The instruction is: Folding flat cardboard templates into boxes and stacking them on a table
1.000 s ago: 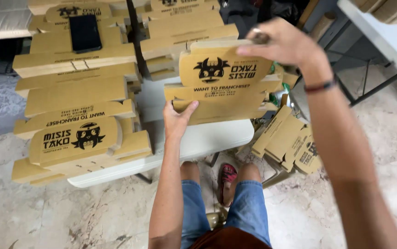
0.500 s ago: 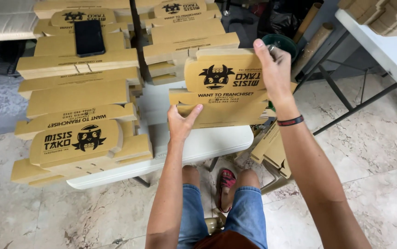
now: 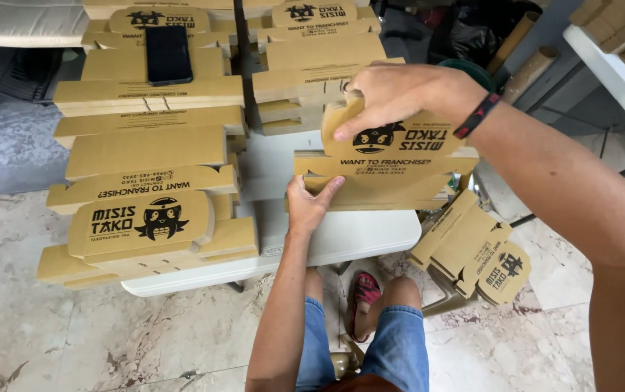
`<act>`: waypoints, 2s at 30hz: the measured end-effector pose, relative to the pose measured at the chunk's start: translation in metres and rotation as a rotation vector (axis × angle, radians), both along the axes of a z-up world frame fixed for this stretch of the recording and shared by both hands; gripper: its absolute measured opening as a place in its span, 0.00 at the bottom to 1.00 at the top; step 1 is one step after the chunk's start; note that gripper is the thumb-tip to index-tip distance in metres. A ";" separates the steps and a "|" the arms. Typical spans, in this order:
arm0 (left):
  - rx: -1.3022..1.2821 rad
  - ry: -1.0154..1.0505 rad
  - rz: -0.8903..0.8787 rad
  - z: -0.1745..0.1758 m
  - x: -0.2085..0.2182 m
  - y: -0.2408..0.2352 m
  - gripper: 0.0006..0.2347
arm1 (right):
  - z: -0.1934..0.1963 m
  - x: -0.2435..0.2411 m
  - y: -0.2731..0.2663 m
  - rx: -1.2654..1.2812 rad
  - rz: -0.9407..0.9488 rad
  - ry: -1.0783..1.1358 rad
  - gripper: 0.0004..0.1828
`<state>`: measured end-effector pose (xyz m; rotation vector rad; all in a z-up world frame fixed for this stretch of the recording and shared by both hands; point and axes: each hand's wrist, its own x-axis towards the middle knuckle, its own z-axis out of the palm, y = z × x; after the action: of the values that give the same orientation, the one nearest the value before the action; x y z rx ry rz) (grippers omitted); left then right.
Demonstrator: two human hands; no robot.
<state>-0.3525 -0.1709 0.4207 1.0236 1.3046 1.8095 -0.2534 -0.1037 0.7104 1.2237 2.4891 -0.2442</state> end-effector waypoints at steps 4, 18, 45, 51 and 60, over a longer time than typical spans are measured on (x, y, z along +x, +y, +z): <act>0.029 -0.014 -0.011 -0.002 -0.001 0.005 0.12 | -0.005 0.003 0.024 -0.062 0.040 -0.038 0.34; -0.304 1.261 0.503 0.200 -0.191 -0.015 0.18 | -0.003 0.004 0.035 -0.024 0.046 -0.178 0.39; -0.325 1.170 0.498 0.148 -0.336 0.102 0.22 | 0.002 0.003 0.046 -0.034 0.107 -0.239 0.35; -0.203 1.167 0.180 0.211 -0.209 -0.059 0.19 | 0.001 0.008 0.026 0.057 0.151 -0.233 0.36; 0.060 0.372 0.192 0.040 -0.066 -0.191 0.14 | 0.042 0.030 -0.024 0.216 0.099 -0.034 0.45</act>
<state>-0.4188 -0.3617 0.4608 1.3557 1.6239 1.8679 -0.2238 -0.1276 0.7525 1.1687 2.5902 0.0731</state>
